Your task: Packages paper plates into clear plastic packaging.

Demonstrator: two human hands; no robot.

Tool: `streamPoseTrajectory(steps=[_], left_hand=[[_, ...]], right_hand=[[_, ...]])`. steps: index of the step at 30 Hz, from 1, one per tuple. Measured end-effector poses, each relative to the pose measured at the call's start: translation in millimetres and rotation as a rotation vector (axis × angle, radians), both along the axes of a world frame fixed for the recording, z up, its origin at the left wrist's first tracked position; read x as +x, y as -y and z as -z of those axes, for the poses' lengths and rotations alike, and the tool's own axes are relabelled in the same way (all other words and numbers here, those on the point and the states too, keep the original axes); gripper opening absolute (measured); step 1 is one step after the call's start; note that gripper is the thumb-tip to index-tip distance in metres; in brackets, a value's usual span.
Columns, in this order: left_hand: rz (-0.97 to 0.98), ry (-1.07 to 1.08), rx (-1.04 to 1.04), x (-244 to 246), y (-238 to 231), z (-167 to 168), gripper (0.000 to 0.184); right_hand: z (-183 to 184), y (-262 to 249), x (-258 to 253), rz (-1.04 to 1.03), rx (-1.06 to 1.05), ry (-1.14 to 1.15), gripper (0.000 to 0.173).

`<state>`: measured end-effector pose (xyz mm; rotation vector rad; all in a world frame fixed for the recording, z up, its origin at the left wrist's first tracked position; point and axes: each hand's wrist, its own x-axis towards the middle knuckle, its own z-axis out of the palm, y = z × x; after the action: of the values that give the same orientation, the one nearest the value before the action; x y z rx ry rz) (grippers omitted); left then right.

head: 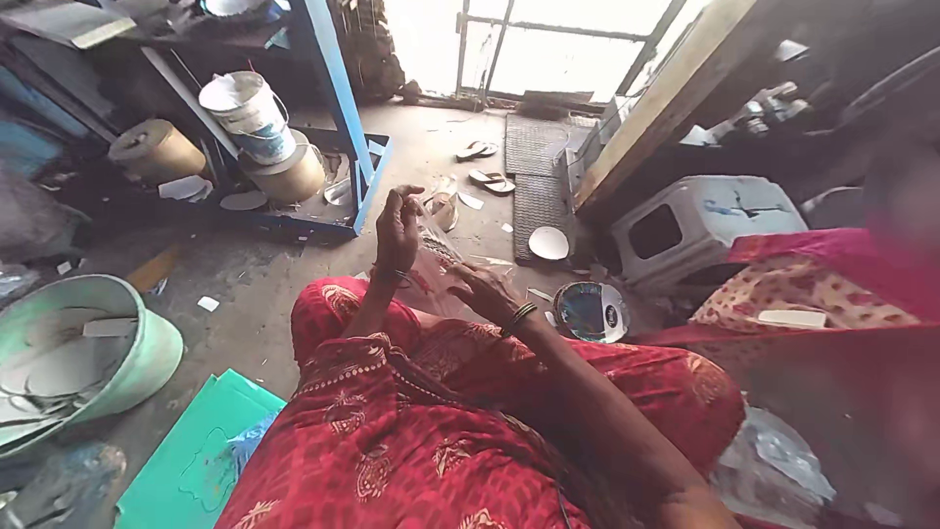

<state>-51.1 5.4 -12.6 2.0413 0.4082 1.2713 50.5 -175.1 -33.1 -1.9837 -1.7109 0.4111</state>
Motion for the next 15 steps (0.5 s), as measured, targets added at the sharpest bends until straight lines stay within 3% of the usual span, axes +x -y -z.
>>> streamPoseTrajectory(steps=[3, 5, 10, 15], left_hand=[[-0.070, 0.077, -0.029, -5, -12, -1, 0.029], [-0.110, 0.136, -0.046, -9, -20, -2, 0.028], [-0.236, 0.118, -0.142, -12, -33, 4, 0.029], [-0.326, -0.003, -0.275, -17, -39, 10, 0.029]], right_hand=[[-6, 9, 18, 0.044, -0.253, 0.106, 0.028], [-3, 17, 36, 0.084, -0.301, 0.209, 0.024], [-13, 38, 69, 0.089, -0.007, 0.393, 0.012], [-9, 37, 81, 0.066, 0.244, 0.392, 0.010]])
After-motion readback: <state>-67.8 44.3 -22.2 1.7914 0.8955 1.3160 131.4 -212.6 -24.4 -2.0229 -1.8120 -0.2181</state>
